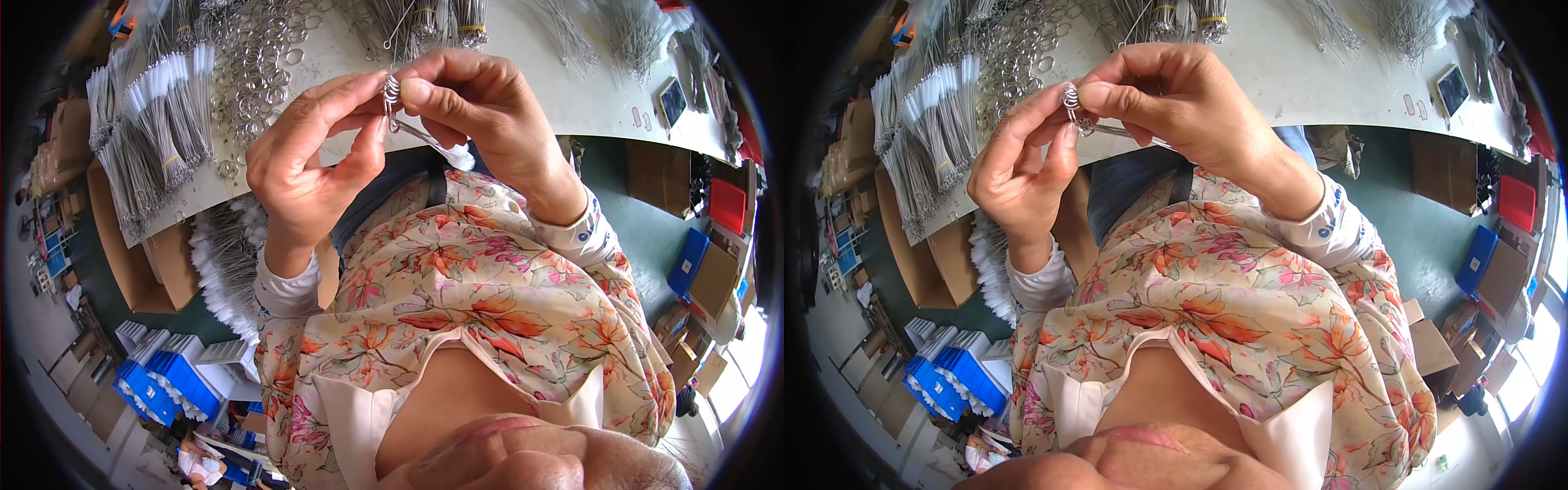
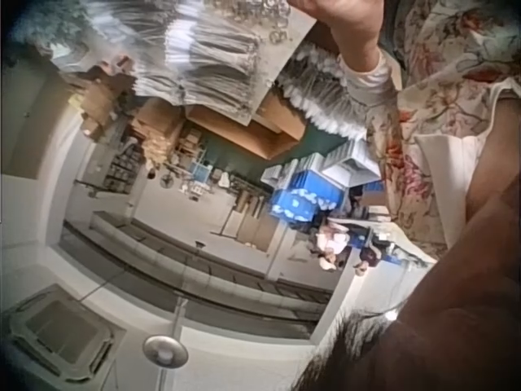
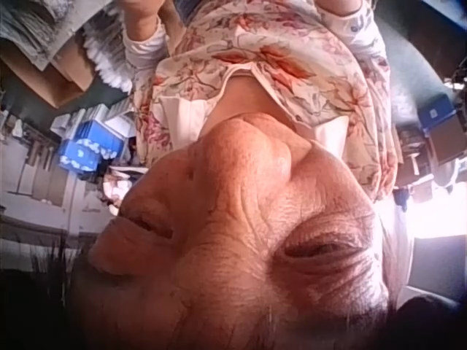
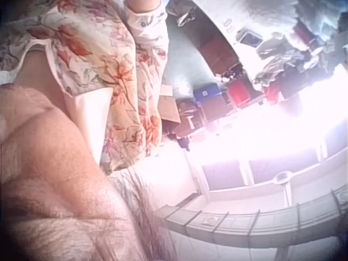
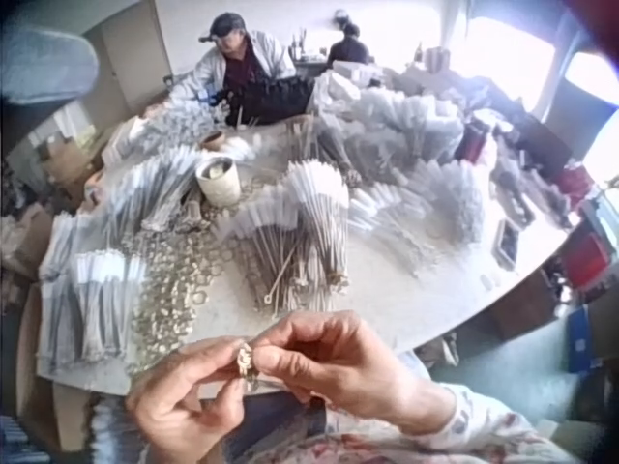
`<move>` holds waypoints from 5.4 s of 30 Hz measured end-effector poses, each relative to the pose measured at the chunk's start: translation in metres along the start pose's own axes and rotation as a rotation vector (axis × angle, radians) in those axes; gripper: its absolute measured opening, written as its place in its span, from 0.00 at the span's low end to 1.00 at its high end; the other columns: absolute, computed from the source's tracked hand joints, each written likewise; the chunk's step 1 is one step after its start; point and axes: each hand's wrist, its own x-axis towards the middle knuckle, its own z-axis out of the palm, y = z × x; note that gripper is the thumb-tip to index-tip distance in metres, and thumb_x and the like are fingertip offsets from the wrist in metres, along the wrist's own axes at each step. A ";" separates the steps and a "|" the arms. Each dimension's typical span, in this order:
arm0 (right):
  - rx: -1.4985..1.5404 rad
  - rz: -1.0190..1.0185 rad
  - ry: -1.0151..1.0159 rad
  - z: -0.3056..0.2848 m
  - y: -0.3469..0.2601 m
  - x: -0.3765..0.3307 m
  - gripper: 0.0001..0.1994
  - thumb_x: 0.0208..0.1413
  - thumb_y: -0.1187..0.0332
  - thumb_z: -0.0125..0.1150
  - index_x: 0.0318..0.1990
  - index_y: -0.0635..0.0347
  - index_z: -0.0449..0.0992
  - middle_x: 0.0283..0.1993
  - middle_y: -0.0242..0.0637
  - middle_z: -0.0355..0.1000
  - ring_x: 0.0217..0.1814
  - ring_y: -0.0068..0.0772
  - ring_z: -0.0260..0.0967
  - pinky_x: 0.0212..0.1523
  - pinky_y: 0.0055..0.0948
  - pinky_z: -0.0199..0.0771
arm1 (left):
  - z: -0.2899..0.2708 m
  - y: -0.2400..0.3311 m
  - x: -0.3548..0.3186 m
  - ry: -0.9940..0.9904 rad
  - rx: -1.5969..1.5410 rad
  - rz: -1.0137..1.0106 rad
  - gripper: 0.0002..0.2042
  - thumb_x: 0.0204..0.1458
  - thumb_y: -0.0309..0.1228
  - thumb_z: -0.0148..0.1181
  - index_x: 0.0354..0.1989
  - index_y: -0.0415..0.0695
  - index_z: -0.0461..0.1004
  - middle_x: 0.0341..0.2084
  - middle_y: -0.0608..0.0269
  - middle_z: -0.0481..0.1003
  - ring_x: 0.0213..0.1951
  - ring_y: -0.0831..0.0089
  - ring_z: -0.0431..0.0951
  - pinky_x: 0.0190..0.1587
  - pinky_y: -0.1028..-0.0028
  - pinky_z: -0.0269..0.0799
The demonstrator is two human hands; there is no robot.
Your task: Manually assembling small white brush components with metal rings and wires at a workbench.
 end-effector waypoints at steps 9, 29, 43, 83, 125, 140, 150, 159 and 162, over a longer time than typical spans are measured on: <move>-0.195 0.029 -0.089 -0.008 -0.010 0.005 0.09 0.52 0.66 0.61 0.34 0.64 0.76 0.23 0.26 0.68 0.22 0.13 0.62 0.22 0.15 0.62 | -0.011 -0.006 0.017 -0.128 0.033 0.024 0.14 0.42 0.13 0.57 0.40 0.35 0.75 0.34 0.57 0.76 0.32 0.75 0.78 0.35 0.79 0.76; -0.225 -0.010 -0.031 -0.001 0.024 0.012 0.09 0.54 0.68 0.58 0.38 0.63 0.75 0.26 0.24 0.70 0.23 0.11 0.59 0.24 0.13 0.59 | -0.024 -0.015 -0.009 -0.170 -0.052 -0.410 0.06 0.56 0.28 0.51 0.37 0.38 0.70 0.20 0.69 0.66 0.17 0.85 0.59 0.19 0.85 0.56; -0.201 0.066 -0.075 0.021 0.041 0.015 0.07 0.53 0.72 0.58 0.37 0.65 0.76 0.26 0.27 0.71 0.26 0.12 0.64 0.27 0.14 0.64 | -0.042 -0.030 -0.023 0.097 -0.611 -0.461 0.06 0.54 0.27 0.53 0.34 0.37 0.74 0.30 0.59 0.76 0.34 0.73 0.75 0.42 0.74 0.69; -0.375 0.342 -0.329 -0.007 0.070 0.007 0.06 0.53 0.73 0.57 0.38 0.63 0.76 0.30 0.31 0.73 0.30 0.16 0.67 0.30 0.18 0.68 | -0.088 -0.024 -0.034 -0.911 -0.045 -0.739 0.16 0.50 0.34 0.58 0.43 0.37 0.72 0.37 0.55 0.76 0.38 0.70 0.76 0.42 0.73 0.70; -1.619 -0.224 0.174 -0.157 -0.025 0.356 0.10 0.43 0.63 0.58 0.36 0.49 0.76 0.35 0.36 0.75 0.38 0.41 0.73 0.39 0.36 0.72 | -0.145 -0.263 0.225 -0.270 0.810 -0.599 0.12 0.45 0.39 0.60 0.28 0.42 0.74 0.24 0.57 0.76 0.29 0.61 0.76 0.33 0.69 0.68; -1.447 0.054 0.112 -0.173 -0.055 0.364 0.08 0.45 0.62 0.54 0.32 0.49 0.77 0.33 0.35 0.75 0.35 0.36 0.74 0.35 0.36 0.74 | -0.151 -0.249 0.241 0.125 0.411 -0.389 0.07 0.50 0.28 0.58 0.34 0.37 0.73 0.27 0.63 0.77 0.31 0.80 0.76 0.38 0.81 0.69; -0.436 -0.001 0.299 -0.256 -0.069 0.370 0.10 0.48 0.64 0.57 0.33 0.63 0.74 0.26 0.39 0.70 0.21 0.34 0.67 0.23 0.33 0.74 | -0.160 -0.137 0.207 0.342 0.015 -0.530 0.12 0.56 0.31 0.52 0.43 0.36 0.71 0.23 0.71 0.67 0.15 0.91 0.54 0.15 0.88 0.47; -1.752 0.216 0.438 -0.226 -0.056 0.338 0.17 0.39 0.55 0.57 0.37 0.53 0.78 0.40 0.43 0.74 0.45 0.47 0.71 0.45 0.42 0.70 | -0.114 -0.083 0.121 0.192 -0.090 -0.699 0.13 0.59 0.33 0.47 0.40 0.34 0.72 0.19 0.71 0.63 0.16 0.89 0.55 0.15 0.86 0.47; -1.623 0.143 0.410 -0.248 -0.055 0.345 0.17 0.35 0.55 0.63 0.33 0.54 0.79 0.34 0.43 0.75 0.38 0.43 0.73 0.41 0.39 0.72 | -0.112 -0.080 0.092 0.207 -0.172 -0.726 0.13 0.59 0.33 0.47 0.39 0.34 0.72 0.19 0.70 0.64 0.16 0.89 0.55 0.15 0.86 0.46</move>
